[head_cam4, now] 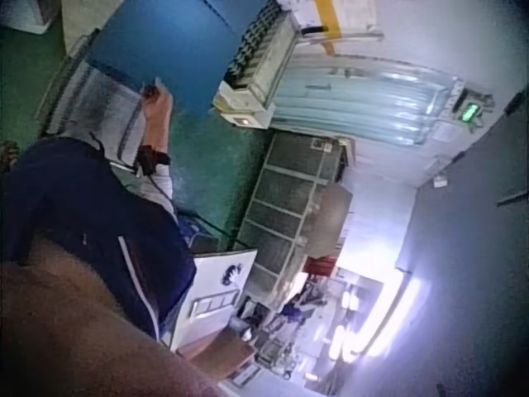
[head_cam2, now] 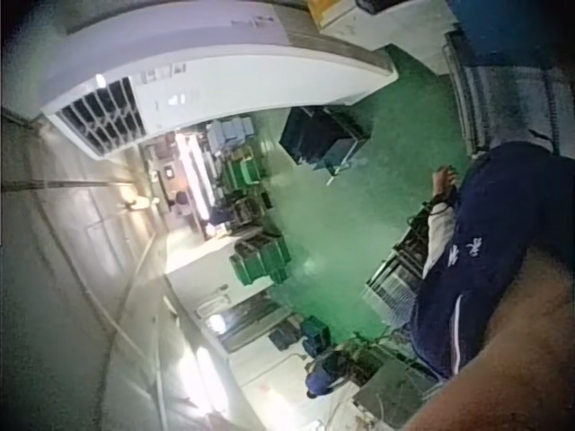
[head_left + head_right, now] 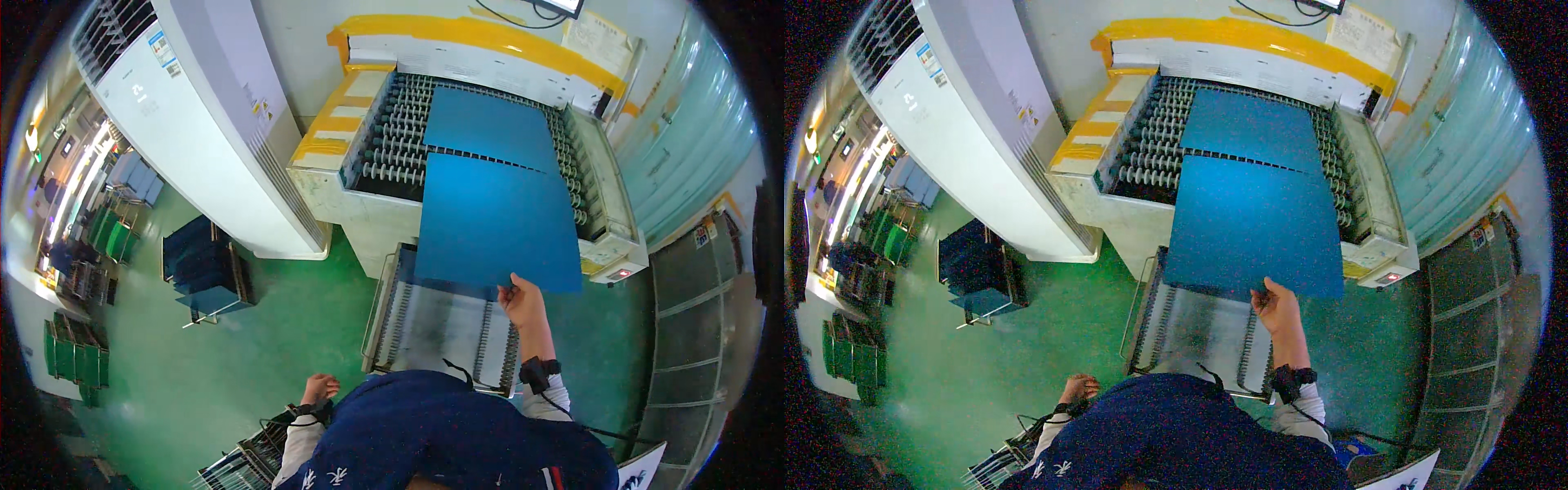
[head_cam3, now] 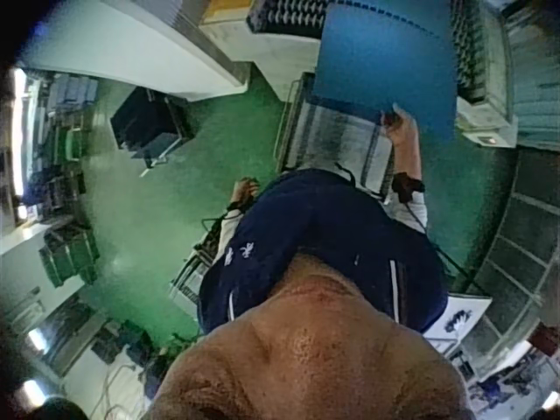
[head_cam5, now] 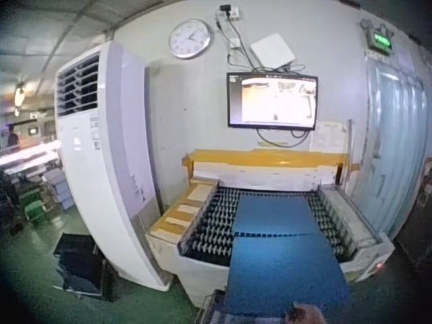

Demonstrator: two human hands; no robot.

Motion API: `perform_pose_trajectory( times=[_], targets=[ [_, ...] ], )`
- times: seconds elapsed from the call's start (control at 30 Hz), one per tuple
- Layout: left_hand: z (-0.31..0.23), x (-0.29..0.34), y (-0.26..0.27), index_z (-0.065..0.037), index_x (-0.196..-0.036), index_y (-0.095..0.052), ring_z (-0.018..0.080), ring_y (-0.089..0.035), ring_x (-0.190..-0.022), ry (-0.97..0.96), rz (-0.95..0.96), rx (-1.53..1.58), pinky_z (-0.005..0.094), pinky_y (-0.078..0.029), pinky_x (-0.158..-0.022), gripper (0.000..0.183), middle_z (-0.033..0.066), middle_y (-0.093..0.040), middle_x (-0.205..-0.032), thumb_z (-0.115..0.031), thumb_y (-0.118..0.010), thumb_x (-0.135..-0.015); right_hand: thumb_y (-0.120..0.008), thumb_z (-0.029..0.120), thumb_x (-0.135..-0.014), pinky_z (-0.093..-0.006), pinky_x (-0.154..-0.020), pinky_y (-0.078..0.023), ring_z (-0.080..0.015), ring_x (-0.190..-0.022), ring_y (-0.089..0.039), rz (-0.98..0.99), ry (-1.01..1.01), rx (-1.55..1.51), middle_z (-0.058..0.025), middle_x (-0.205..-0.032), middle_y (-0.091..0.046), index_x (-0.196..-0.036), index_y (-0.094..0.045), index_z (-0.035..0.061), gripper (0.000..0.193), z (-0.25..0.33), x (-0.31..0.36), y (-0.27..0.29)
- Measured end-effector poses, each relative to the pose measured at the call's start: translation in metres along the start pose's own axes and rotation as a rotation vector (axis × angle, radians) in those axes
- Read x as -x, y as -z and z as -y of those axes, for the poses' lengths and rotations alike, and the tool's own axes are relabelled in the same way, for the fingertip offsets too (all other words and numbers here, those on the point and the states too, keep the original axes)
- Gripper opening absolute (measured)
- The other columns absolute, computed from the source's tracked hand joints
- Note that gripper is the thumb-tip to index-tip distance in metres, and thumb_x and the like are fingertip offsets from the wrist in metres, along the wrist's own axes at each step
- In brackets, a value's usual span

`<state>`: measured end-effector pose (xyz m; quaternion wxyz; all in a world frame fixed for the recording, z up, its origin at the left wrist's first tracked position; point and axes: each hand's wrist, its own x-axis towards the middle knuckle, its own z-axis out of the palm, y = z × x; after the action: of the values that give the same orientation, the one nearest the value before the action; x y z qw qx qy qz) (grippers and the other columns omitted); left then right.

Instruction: Moving processed blue sheets from an industrial machine output to a vertical storage rack.

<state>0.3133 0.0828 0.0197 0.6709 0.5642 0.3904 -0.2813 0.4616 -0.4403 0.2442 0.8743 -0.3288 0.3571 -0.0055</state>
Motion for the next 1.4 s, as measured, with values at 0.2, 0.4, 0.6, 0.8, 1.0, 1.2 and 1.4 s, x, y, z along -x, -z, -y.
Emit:
perform_pose_trajectory(
  times=[0.2, 0.4, 0.6, 0.8, 1.0, 1.2, 1.4],
  targets=[
    [0.036, -0.041, 0.043, -0.001, -0.089, -0.054, 0.0241, -0.062, -0.066, 0.149, 0.76, 0.552, 0.0314, -0.05, -0.052, 0.014, 0.0114, -0.061, -0.074, -0.015, -0.051, -0.087, -0.064, 0.015, -0.08, -0.0346, -0.056, -0.05, -0.026, -0.067, -0.059, 0.057, 0.0, 0.034, -0.0128, -0.074, -0.055, -0.084, -0.051, 0.0021, 0.018, 0.001, -0.009, -0.005],
    [0.01, -0.004, 0.014, -0.001, -0.093, -0.053, 0.0254, -0.063, -0.069, 0.04, 0.112, 0.152, 0.0336, -0.052, -0.055, 0.011, 0.0123, -0.062, -0.078, -0.011, -0.05, -0.087, -0.066, 0.013, -0.078, -0.0341, -0.059, -0.048, -0.0252, -0.073, -0.057, 0.034, -0.016, -0.019, -0.012, -0.083, -0.055, -0.088, -0.052, 0.0025, 0.021, 0.0, -0.018, 0.003],
    [0.026, -0.018, 0.029, -0.001, -0.095, -0.052, 0.0238, -0.062, -0.067, 0.007, 0.192, 0.148, 0.0344, -0.052, -0.058, 0.013, 0.0105, -0.061, -0.078, -0.011, -0.052, -0.086, -0.066, 0.013, -0.078, -0.0335, -0.061, -0.048, -0.0257, -0.073, -0.058, 0.083, -0.019, -0.015, -0.0113, -0.082, -0.055, -0.087, -0.052, 0.0018, 0.02, -0.001, -0.02, -0.008],
    [0.03, -0.016, 0.032, -0.001, -0.096, -0.052, 0.0229, -0.062, -0.068, 0.058, 0.222, 0.183, 0.0331, -0.051, -0.06, 0.014, 0.0101, -0.06, -0.078, -0.011, -0.05, -0.086, -0.067, 0.015, -0.078, -0.0363, -0.061, -0.048, -0.0273, -0.069, -0.058, 0.089, -0.022, -0.021, -0.0104, -0.076, -0.054, -0.081, -0.051, 0.0037, 0.02, 0.002, -0.02, -0.018],
    [0.001, 0.024, 0.0, -0.002, -0.091, -0.054, 0.0224, -0.061, -0.068, 0.027, 0.029, 0.085, 0.0331, -0.051, -0.059, 0.011, 0.0103, -0.061, -0.078, -0.011, -0.051, -0.086, -0.066, 0.014, -0.079, -0.0364, -0.061, -0.048, -0.0275, -0.07, -0.058, 0.072, -0.016, -0.028, -0.01, -0.075, -0.054, -0.08, -0.05, 0.005, 0.018, 0.002, -0.025, -0.022],
    [-0.001, 0.027, -0.001, -0.001, -0.091, -0.054, 0.0223, -0.06, -0.066, 0.058, -0.003, 0.082, 0.0323, -0.05, -0.057, 0.011, 0.0105, -0.06, -0.077, -0.009, -0.054, -0.085, -0.066, 0.015, -0.078, -0.036, -0.062, -0.049, -0.0276, -0.071, -0.059, 0.115, -0.015, -0.018, -0.0097, -0.073, -0.053, -0.08, -0.05, 0.0046, 0.019, 0.004, -0.033, -0.022],
    [0.005, 0.028, 0.004, 0.0, -0.092, -0.052, 0.0218, -0.06, -0.063, -0.002, 0.013, 0.175, 0.0317, -0.049, -0.053, 0.011, 0.0095, -0.058, -0.074, -0.009, -0.054, -0.085, -0.066, 0.016, -0.078, -0.0354, -0.062, -0.048, -0.0266, -0.071, -0.059, 0.12, -0.025, -0.008, -0.01, -0.072, -0.054, -0.081, -0.051, 0.0051, 0.019, 0.004, -0.036, -0.025]
  ],
)
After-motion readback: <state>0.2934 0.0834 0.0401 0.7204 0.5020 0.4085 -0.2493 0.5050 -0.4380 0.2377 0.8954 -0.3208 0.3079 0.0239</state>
